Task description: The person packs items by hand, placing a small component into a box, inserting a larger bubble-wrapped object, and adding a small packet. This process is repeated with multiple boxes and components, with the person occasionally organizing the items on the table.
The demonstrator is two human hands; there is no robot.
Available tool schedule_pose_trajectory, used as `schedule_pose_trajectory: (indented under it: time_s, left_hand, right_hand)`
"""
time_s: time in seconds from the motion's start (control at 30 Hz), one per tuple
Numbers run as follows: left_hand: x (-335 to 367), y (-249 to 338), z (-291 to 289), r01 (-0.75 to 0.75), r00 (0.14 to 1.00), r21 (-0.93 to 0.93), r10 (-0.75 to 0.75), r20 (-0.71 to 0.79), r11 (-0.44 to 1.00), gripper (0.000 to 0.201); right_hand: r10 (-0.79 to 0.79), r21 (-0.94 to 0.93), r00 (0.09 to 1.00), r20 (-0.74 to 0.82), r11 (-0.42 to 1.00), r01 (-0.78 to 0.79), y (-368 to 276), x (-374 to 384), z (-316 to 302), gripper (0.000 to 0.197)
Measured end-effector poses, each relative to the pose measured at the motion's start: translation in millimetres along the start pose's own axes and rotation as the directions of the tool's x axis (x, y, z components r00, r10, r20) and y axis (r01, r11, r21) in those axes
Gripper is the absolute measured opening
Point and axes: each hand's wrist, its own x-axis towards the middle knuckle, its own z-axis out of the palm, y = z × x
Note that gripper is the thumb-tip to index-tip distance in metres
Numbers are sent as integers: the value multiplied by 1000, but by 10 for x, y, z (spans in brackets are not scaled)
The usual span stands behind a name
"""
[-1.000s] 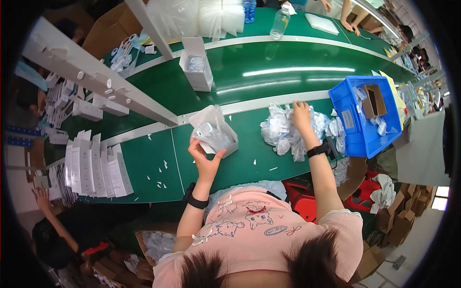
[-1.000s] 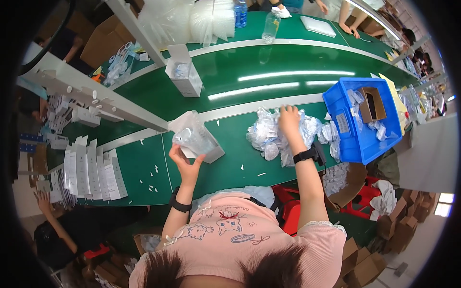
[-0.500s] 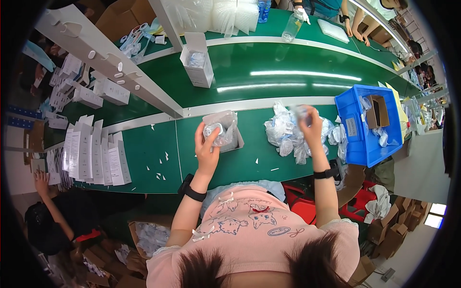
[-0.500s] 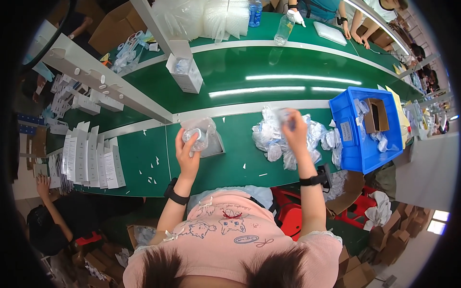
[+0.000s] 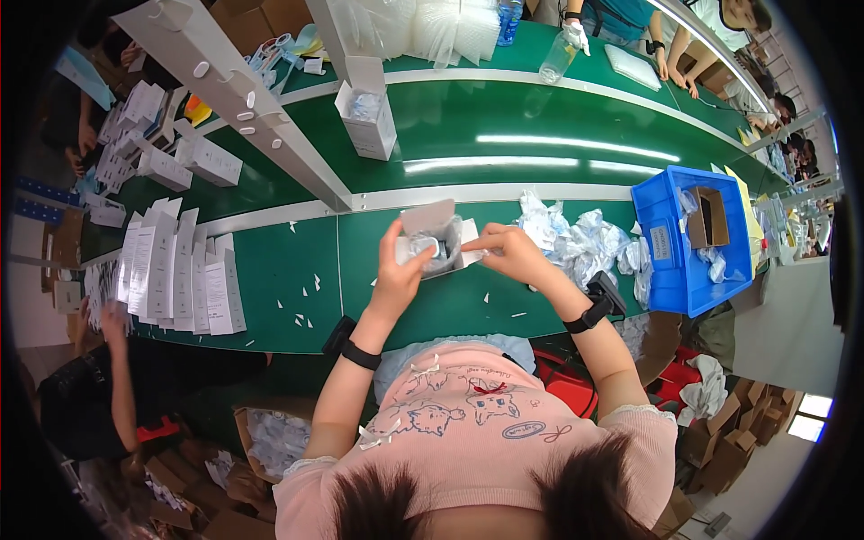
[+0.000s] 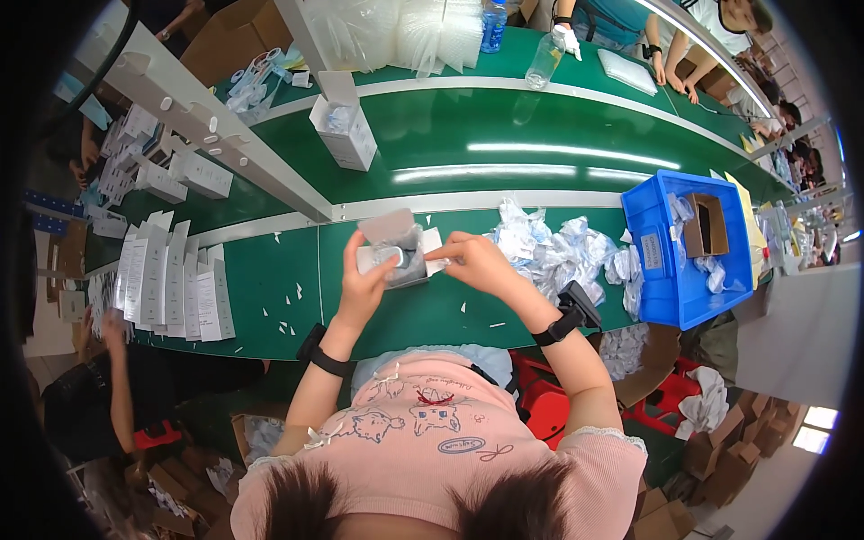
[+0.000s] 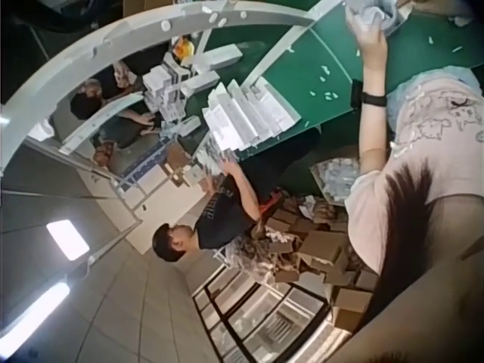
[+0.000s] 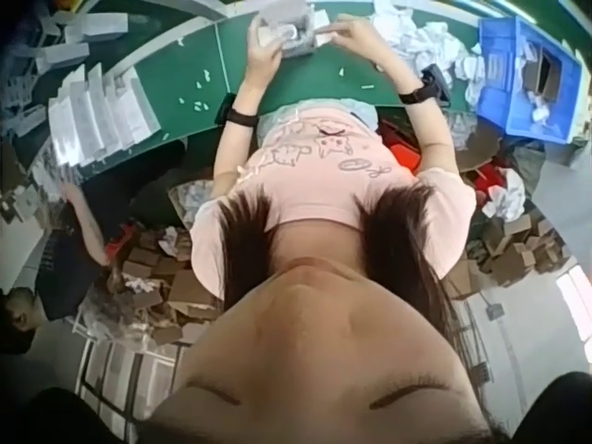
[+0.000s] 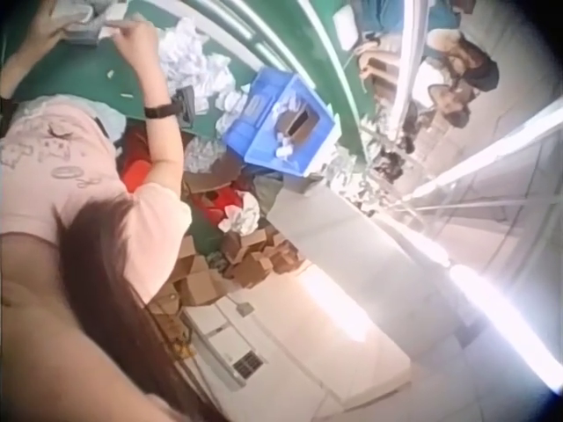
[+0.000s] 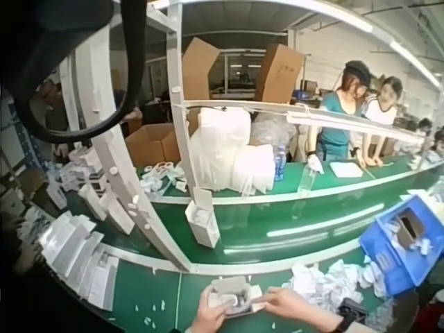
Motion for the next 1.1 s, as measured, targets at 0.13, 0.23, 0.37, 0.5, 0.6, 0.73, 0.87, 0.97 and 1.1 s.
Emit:
schedule_pose_trajectory:
  time_s: [0.13, 0.23, 0.37, 0.5, 0.6, 0.73, 0.87, 0.97, 1.1]
  left_hand:
    - [13, 67, -43, 206, 978, -101, -208, -7, 973, 29]
    - [31, 97, -7, 330, 938, -164, -343, -53, 929, 21]
    - [113, 140, 47, 385, 894, -248, -426, -138, 889, 13]
    - [115, 109, 72, 374, 869, -398, -467, -166, 838, 11]
    - [75, 28, 106, 376, 849, -475, -501, -169, 796, 13]
    - [82, 19, 99, 394, 857, -438, -495, -142, 808, 13]
    - [85, 120, 44, 475, 829, -390, -550, -103, 789, 12]
    - [31, 113, 8, 368, 906, -299, -412, -98, 881, 15]
    - [211, 293, -659, 143, 958, 64, -122, -261, 988, 34]
  right_hand:
    - [16, 188, 975, -220, 982, 26, -175, 6, -84, 34]
    - [-4, 302, 913, -408, 943, 139, -330, 40, -63, 33]
    - [-125, 321, 860, -494, 894, 314, -312, 64, 200, 32]
    - [-363, -35, 877, -315, 928, 371, -213, 116, 391, 27]
    - [-548, -429, 813, -197, 794, 431, -278, 146, 371, 25]
    - [-433, -425, 882, -187, 845, 325, -366, 83, 409, 25]
    - [-450, -640, 887, -101, 712, 289, -288, 35, 490, 25]
    - [-291, -574, 955, -53, 791, 209, -363, -12, 433, 28]
    - [-470, -390, 862, -189, 842, 373, -145, -192, 284, 58]
